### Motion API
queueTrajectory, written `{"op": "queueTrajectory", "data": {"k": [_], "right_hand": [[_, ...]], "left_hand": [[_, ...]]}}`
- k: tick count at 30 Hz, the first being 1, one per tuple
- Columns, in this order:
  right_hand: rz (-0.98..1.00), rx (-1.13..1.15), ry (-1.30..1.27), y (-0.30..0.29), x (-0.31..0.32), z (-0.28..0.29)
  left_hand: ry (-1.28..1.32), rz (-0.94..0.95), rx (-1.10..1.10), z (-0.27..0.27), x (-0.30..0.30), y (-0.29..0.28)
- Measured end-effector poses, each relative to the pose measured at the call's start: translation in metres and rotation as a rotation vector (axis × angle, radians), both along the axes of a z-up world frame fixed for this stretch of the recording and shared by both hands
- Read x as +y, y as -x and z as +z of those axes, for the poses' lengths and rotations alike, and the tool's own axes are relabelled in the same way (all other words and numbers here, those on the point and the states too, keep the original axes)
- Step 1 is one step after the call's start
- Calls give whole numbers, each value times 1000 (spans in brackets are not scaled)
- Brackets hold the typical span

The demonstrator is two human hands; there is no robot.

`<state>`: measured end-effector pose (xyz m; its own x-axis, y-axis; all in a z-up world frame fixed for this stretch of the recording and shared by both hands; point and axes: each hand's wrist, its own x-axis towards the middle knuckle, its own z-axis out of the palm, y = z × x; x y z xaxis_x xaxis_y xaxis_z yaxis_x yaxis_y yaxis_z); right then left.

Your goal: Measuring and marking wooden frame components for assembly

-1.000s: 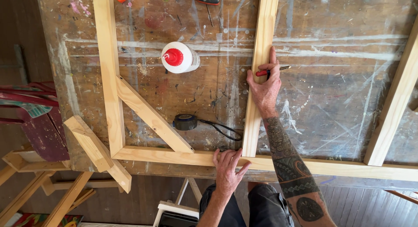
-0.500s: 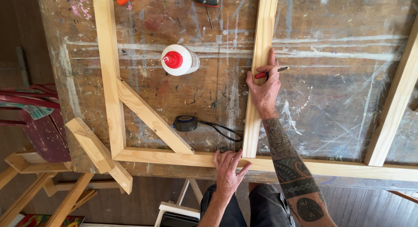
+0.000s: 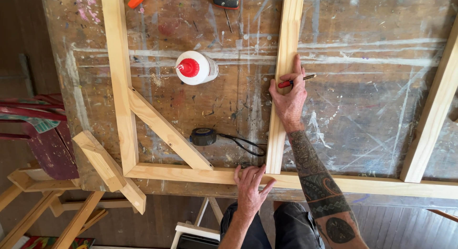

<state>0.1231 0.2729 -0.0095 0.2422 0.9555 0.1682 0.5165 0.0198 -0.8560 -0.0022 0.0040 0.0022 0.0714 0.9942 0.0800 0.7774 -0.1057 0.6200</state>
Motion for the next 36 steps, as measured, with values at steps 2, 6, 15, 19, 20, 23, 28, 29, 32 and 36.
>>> {"op": "queueTrajectory", "data": {"k": [2, 6, 15, 19, 20, 23, 28, 29, 32, 36], "right_hand": [[-1, 1, 17, -1, -3, -4], [14, -11, -12, 0, 1, 2], [29, -85, 68, -7, -1, -6], [35, -64, 86, -13, -16, -14], [61, -4, 38, -13, -10, -13], [18, -35, 28, -12, -5, -15], [45, -44, -78, -6, -1, 1], [47, -56, -95, -7, 0, 4], [-1, -16, -45, -10, -1, -12], [-9, -49, -10, -17, -6, -34]], "left_hand": [[7, 3, 0, -3, -4, -1], [-23, -1, -17, 10, 8, 1], [63, 3, -12, 9, 6, 0], [74, -9, 7, 7, -8, 0], [16, -7, 6, 0, -3, 0], [77, -45, 9, -7, -7, 5], [81, -111, 21, 5, -2, 9], [65, -132, 30, 5, -1, 9], [93, -143, -15, 17, 5, 10], [-3, -195, 74, 10, -2, 8]]}}
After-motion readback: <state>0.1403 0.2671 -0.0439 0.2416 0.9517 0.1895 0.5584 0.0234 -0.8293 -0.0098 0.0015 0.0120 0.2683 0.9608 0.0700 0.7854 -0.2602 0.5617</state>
